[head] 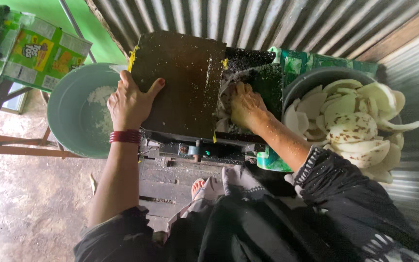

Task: The person holds a manual grating machine steady with one hand while pressing coconut halves against the grating surface with the other, grating the coconut flesh. Grated coconut collects on the machine and in a basin, and a bucket of ungrated coconut halves sits beside the machine.

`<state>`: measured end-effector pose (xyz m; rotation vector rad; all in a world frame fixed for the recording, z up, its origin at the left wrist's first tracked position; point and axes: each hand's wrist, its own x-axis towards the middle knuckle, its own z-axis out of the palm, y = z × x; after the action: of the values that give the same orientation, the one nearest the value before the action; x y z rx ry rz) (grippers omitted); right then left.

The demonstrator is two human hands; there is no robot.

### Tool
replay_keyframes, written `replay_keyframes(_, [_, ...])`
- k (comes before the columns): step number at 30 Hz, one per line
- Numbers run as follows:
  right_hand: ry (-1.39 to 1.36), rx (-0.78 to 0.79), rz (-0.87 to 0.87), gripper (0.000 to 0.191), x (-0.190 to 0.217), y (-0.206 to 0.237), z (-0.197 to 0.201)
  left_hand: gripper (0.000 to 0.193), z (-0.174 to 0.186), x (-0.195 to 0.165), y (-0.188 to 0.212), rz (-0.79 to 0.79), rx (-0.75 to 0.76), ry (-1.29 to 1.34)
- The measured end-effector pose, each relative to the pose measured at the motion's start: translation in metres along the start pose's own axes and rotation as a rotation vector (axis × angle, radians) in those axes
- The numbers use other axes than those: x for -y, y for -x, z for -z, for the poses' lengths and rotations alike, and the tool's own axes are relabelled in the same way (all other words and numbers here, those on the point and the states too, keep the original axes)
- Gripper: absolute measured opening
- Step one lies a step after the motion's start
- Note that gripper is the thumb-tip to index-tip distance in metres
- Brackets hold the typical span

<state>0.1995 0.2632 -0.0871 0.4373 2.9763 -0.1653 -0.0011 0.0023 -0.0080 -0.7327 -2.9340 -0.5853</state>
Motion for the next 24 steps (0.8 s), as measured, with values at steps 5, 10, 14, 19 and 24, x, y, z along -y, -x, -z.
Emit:
replay_keyframes(5, [0.041,0.028,0.04,0.029,0.018,0.002,0.034,0.092,0.001,-0.001,0.0,-0.007,-0.007,0.035])
replay_keyframes(10, [-0.076,0.043,0.071,0.05,0.021,-0.001,0.033,0.092,0.003,-0.003,0.0,0.018,0.025,0.013])
replay_keyframes(14, [-0.035,0.032,0.083,0.052,0.019,-0.007,0.024,0.093,0.005,-0.004,0.0,0.023,0.028,0.013])
replay_keyframes(19, [-0.078,-0.071,0.143,0.049,0.014,-0.01,0.025,0.091,0.006,-0.003,-0.002,0.023,0.036,-0.005])
replay_keyframes(24, [0.246,-0.198,0.149,0.038,0.004,0.016,0.027,0.09,0.004,0.001,-0.003,-0.007,0.014,0.013])
